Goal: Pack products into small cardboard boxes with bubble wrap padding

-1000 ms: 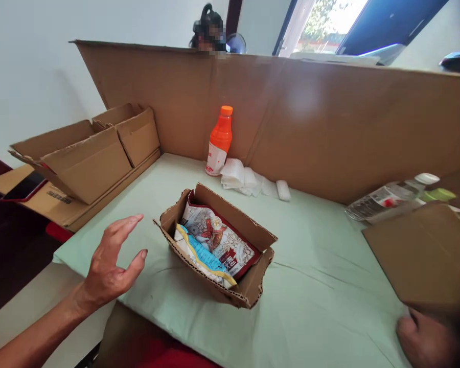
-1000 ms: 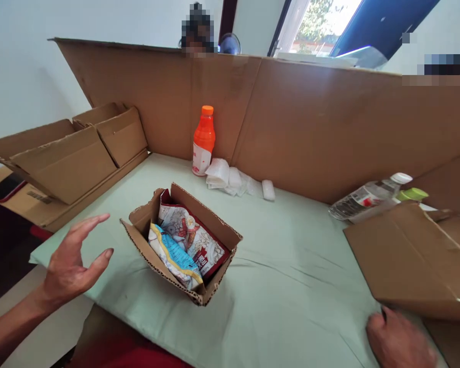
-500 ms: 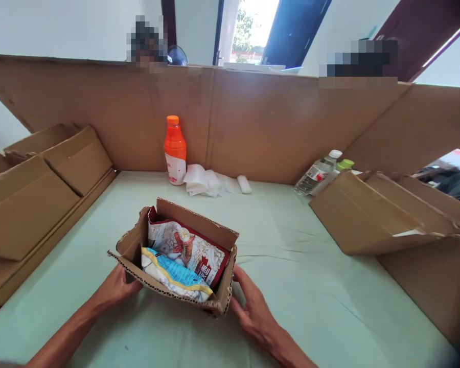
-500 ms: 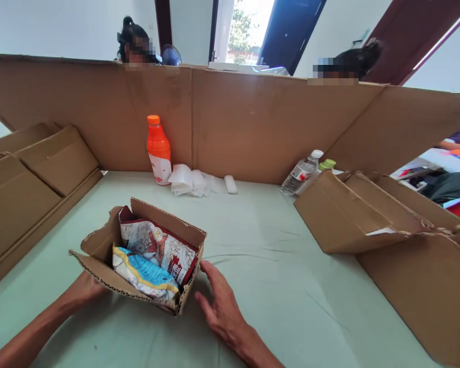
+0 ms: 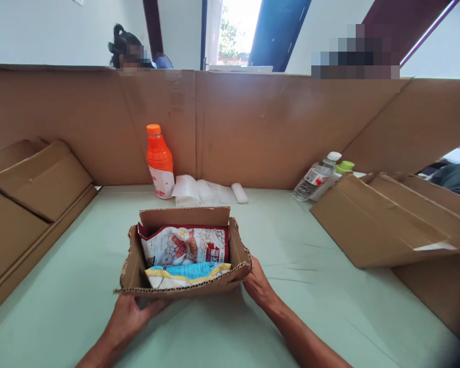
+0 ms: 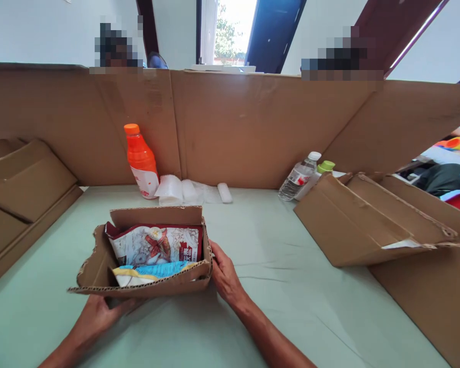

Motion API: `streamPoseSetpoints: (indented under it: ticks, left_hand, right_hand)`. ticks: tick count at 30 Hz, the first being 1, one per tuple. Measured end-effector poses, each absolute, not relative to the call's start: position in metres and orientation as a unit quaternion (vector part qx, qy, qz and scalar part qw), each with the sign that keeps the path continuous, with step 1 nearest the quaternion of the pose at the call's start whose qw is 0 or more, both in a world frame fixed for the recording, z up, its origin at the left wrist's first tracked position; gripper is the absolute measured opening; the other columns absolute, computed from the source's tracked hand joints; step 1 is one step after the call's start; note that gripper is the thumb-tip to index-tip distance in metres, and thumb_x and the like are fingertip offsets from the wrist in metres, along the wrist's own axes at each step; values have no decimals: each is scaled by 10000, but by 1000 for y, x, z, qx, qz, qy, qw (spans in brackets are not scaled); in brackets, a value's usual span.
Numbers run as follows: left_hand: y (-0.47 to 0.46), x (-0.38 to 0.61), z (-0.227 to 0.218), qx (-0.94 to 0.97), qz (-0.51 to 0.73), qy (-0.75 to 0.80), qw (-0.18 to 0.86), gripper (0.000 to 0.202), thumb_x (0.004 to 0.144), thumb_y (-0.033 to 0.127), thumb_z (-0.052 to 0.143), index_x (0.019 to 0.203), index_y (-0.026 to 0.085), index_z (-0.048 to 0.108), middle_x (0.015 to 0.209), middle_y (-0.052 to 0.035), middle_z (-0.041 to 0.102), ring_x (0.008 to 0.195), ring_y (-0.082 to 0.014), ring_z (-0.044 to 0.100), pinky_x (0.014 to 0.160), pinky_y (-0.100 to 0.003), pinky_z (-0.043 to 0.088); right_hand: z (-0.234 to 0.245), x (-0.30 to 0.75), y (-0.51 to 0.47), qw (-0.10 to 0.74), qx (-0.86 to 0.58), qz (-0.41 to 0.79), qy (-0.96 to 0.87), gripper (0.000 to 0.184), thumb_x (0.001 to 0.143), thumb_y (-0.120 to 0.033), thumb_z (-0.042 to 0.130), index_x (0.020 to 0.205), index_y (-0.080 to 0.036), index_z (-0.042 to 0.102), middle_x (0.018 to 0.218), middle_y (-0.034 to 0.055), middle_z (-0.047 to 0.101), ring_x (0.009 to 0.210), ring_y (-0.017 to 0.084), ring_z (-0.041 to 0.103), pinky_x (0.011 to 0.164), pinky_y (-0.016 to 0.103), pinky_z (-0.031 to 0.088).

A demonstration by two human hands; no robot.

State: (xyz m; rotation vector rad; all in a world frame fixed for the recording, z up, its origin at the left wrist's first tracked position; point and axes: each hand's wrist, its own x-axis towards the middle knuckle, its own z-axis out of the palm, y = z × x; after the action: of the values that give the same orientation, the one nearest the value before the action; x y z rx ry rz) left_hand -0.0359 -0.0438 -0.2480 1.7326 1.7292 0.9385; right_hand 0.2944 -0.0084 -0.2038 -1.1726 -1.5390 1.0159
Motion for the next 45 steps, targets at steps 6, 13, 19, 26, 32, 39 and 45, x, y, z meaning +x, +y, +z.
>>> streamPoseSetpoints:
  ticks: [6, 13, 19, 26, 32, 39, 45]
  left_hand:
    - [-56, -44, -282, 631, 317, 672, 222, 445, 756, 599, 642, 995, 240, 751, 968, -67, 787, 1076, -370, 706, 1013, -521, 561]
    - [-58, -41, -287, 638, 355, 664, 160, 483, 816, 523, 604, 1234, 292, 676, 1021, -56, 768, 1138, -364, 677, 1005, -535, 566]
    - [-51, -40, -283, 641, 356, 651, 199, 544, 807, 599, 599, 1199, 232, 690, 1022, -83, 772, 1129, -360, 684, 985, -499, 571]
    - [-44, -41, -276, 622, 364, 655, 228, 628, 637, 732, 682, 949, 188, 725, 1006, -144, 760, 1065, -420, 685, 944, -572, 560]
    - [-44, -39, -265, 621, 385, 640, 237, 660, 641, 699, 700, 1019, 158, 679, 1053, -168, 743, 1031, -396, 695, 893, -538, 575]
    - [-42, -47, -255, 625, 391, 611, 290, 549, 660, 606, 720, 997, 180, 637, 1057, -147, 747, 1006, -359, 710, 901, -500, 579]
    - [-20, -35, -233, 625, 395, 579, 344, 532, 673, 514, 725, 1051, 156, 618, 1076, -140, 738, 993, -322, 709, 850, -439, 593]
  right_hand:
    - [-197, 348, 79, 315, -634, 160, -688, 348, 924, -301, 503, 1195, -242, 714, 1412, 88, 620, 1317, 263, 558, 1022, 414, 503]
    - [-193, 353, 192, 257, -751, 99, -600, 564, 840, -260, 667, 1385, -143, 576, 1387, 226, 607, 1312, 400, 528, 1108, 548, 326]
    - [-183, 395, 147, 313, -810, 156, -471, 541, 937, -310, 492, 1438, -103, 491, 987, 152, 753, 986, 288, 716, 855, 372, 509]
    - [-195, 419, -52, 375, -791, 280, -395, 801, 877, -605, 493, 1437, -35, 453, 665, 59, 705, 613, 222, 661, 552, 306, 466]
    - [-196, 378, -135, 314, -794, 211, -476, 771, 856, -662, 482, 1434, -151, 473, 742, 0, 696, 574, 187, 608, 617, 331, 484]
    - [-171, 328, -119, 312, -658, 264, -633, 623, 894, -566, 549, 1411, -219, 519, 1215, 113, 707, 929, 238, 694, 639, 312, 539]
    - [-178, 291, -51, 264, -577, 299, -713, 517, 877, -471, 584, 1295, -168, 562, 1101, 128, 727, 891, 261, 676, 806, 398, 532]
